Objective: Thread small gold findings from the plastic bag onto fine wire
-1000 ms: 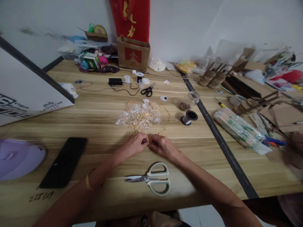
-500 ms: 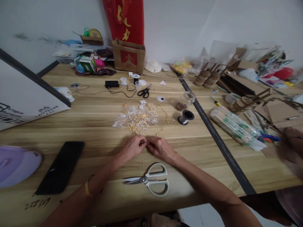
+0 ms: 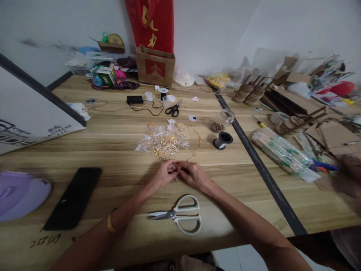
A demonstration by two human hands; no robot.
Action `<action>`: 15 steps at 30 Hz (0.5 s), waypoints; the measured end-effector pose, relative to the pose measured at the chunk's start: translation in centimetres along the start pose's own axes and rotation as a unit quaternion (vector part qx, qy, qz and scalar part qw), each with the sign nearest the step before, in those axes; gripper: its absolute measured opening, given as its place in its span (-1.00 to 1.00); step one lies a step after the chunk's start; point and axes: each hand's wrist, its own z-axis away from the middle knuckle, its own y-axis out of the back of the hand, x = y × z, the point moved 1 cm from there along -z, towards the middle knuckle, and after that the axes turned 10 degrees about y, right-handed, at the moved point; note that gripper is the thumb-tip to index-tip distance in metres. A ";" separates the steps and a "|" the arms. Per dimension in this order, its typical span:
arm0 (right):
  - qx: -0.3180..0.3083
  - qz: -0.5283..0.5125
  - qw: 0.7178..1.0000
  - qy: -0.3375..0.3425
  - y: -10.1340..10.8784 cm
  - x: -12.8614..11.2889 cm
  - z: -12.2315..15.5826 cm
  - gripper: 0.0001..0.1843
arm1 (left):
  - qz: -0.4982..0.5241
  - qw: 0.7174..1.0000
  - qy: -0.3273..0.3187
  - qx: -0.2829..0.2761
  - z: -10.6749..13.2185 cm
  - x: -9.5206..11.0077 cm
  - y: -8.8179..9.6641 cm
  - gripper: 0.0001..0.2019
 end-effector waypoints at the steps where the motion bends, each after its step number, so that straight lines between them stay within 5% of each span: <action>1: -0.001 -0.004 1.000 -0.003 0.0 0.0 0.0 -0.85 | 0.000 1.000 0.000 0.007 0.0 -0.1 -0.1 -0.61; 15: -0.004 0.002 1.000 -0.020 0.5 0.2 0.2 -0.85 | -0.169 0.975 -0.089 0.115 -0.9 -1.3 -0.6 -0.96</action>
